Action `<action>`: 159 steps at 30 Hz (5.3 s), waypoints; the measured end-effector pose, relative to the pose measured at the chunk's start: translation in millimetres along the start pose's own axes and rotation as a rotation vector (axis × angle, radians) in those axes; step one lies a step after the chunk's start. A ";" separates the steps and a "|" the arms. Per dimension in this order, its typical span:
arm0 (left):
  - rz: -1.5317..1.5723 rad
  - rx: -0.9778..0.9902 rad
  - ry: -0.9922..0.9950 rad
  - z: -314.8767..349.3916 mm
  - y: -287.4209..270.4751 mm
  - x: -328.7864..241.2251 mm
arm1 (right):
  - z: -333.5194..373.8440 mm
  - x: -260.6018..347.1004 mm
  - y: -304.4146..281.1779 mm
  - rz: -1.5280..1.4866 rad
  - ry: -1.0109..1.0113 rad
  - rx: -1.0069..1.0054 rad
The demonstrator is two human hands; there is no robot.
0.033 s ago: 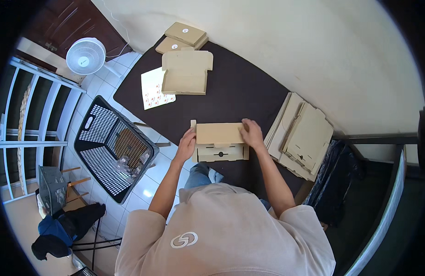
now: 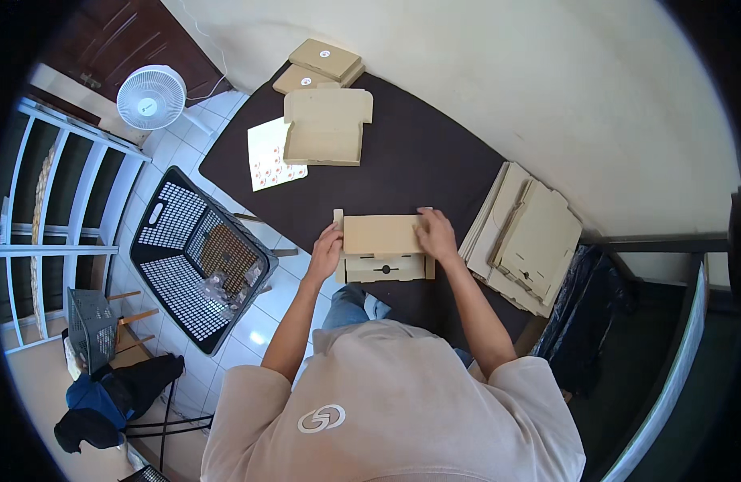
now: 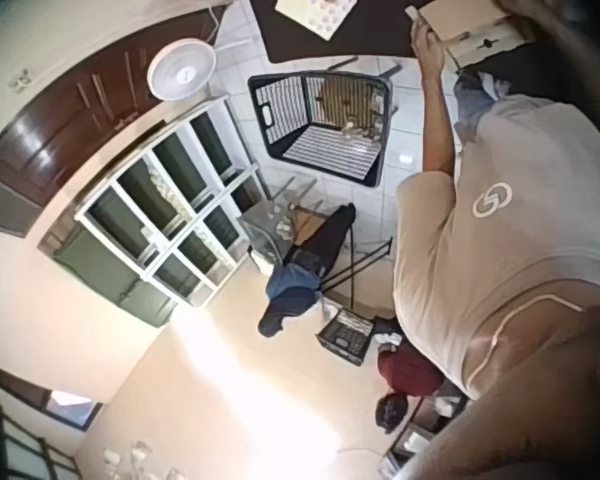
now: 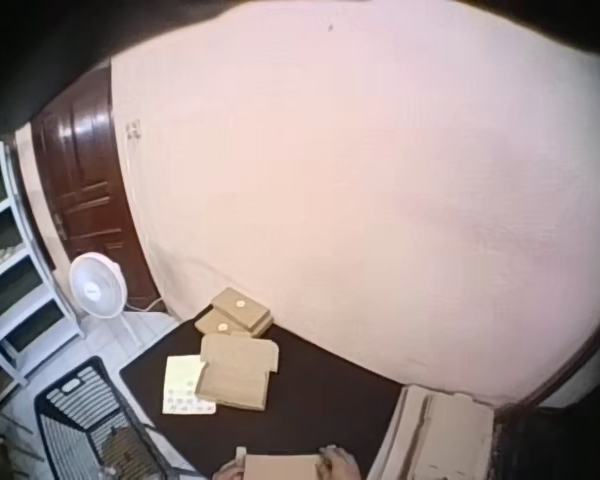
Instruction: The person folds and assembles small cardboard boxes by hand on a table.
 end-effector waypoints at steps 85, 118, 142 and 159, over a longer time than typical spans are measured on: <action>-0.460 0.239 0.092 -97.6 -18.0 -46.6 | 67.9 6.4 -27.5 -0.245 0.248 -0.289; -0.401 0.324 0.047 26.6 44.2 -63.9 | 78.7 4.2 -4.0 0.061 -0.102 -0.203; -0.849 0.186 0.016 78.8 113.7 -76.2 | 49.5 -3.4 72.1 0.436 -0.173 -0.026; -0.783 0.087 -0.030 63.8 62.2 -83.8 | 57.5 -21.2 13.1 0.130 -0.325 -0.019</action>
Point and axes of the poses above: each hand's wrist, its own z-axis away from the middle knuckle, its own y-axis out of the palm, x = y × z, the point moved 1 cm from there along -z, towards the middle knuckle, and after that the axes turned 11 degrees about -y, right-handed, at the moved point
